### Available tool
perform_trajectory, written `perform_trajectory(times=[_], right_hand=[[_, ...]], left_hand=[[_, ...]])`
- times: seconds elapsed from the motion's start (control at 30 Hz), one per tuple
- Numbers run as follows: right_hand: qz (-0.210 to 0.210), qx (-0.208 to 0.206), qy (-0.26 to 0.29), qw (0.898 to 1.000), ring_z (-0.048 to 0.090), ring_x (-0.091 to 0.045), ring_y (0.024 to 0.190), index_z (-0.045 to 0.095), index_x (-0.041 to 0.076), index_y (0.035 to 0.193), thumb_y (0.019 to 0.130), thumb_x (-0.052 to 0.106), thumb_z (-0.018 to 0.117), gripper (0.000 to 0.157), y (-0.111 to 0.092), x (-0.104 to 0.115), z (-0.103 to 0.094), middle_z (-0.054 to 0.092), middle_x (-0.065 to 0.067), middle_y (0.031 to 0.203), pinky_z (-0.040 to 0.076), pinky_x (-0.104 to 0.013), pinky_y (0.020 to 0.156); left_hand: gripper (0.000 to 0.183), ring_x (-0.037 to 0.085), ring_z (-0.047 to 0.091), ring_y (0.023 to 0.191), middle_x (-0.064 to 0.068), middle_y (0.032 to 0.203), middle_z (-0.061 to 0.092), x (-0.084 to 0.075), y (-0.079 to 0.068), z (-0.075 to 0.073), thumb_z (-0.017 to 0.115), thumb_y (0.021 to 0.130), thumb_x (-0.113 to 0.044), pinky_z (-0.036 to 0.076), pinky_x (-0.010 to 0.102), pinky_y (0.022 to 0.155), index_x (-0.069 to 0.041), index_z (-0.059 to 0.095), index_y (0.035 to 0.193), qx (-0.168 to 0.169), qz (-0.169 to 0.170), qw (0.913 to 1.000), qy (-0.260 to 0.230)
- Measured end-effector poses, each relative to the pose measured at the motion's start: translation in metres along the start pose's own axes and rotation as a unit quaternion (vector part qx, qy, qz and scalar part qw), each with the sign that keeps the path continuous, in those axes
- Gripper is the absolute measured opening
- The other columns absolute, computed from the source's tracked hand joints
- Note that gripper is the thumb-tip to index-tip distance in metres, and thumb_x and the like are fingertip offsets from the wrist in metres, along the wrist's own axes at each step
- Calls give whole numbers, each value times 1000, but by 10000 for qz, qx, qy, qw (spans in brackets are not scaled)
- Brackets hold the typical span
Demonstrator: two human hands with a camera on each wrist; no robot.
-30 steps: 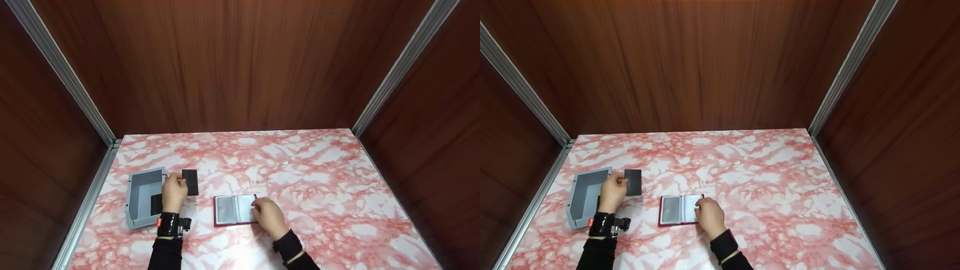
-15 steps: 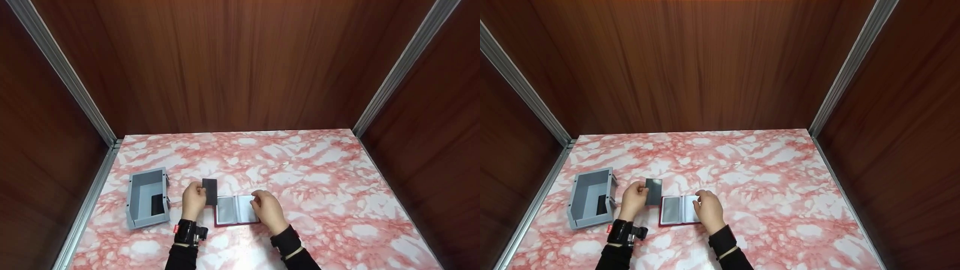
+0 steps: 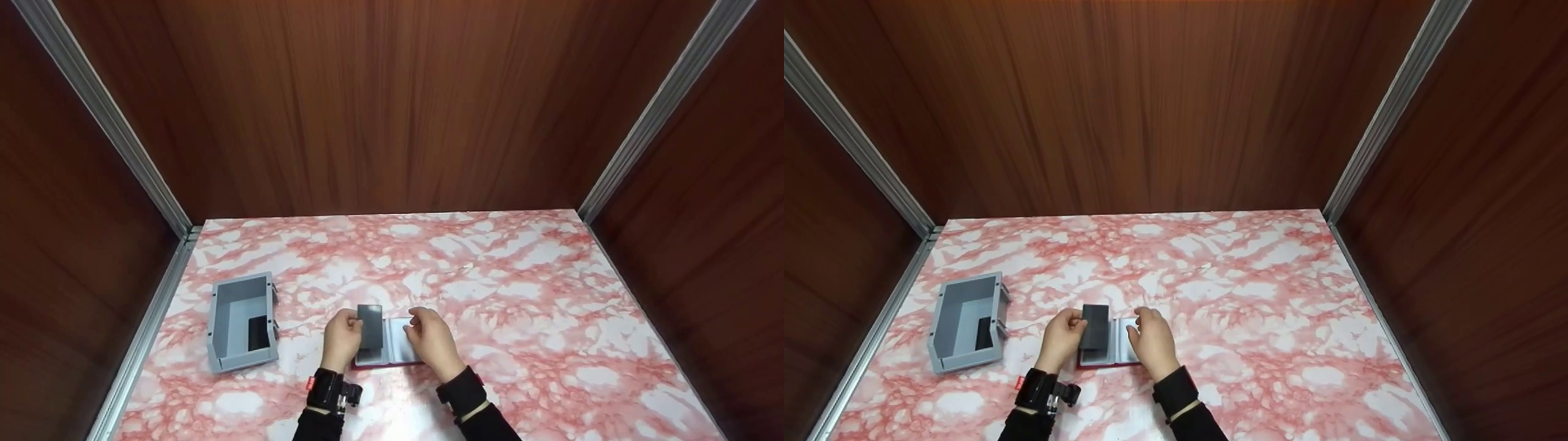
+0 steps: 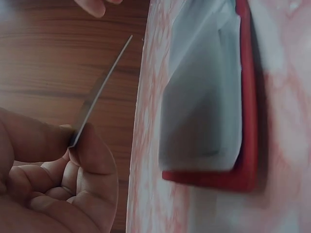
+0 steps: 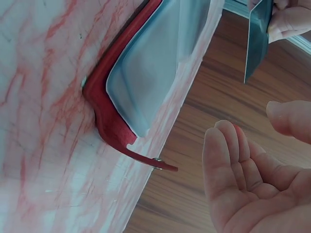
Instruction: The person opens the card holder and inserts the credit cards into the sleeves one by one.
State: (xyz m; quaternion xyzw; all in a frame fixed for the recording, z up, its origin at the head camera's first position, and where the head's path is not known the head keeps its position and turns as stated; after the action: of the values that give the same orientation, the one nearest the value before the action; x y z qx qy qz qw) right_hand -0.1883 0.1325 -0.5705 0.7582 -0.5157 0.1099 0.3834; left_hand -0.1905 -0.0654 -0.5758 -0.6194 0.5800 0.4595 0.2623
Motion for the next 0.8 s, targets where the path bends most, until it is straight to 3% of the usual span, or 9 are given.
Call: perform_trajectory(times=[0.37,0.63,0.8], right_hand=[[27,10,198,9998,62,-20,73,64,-5,109,85,3,74,27,1,0,5,62,-8,83,53,-34,68],[107,88,154,9998,61,-21,73,64,-4,110,87,6,72,26,3,4,6,63,-6,83,51,-36,68],[240,236,232,9992,61,-22,75,64,-5,110,91,7,69,23,3,7,5,62,-8,84,52,-38,69]], left_hand=[[10,19,60,73,6,79,64,-9,-8,16,69,84,4,51,37,70,1,64,91,239,220,9994,-118],[10,19,60,72,6,78,65,-17,-10,20,70,83,2,51,35,68,0,64,90,350,296,9987,-231],[9,21,62,73,6,78,66,-20,-11,22,71,83,0,50,35,69,-2,63,88,461,511,9975,-176]])
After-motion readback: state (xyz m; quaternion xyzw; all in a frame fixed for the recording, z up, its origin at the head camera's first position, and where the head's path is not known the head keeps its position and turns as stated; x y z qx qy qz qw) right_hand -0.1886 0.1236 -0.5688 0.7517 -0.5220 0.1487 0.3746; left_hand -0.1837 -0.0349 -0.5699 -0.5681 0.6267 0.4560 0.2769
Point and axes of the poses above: each hand's wrist, its own y-axis towards the middle knuckle, its own z-axis out of the palm, x = y × z, the point moved 1 cm from there along y, towards the middle knuckle
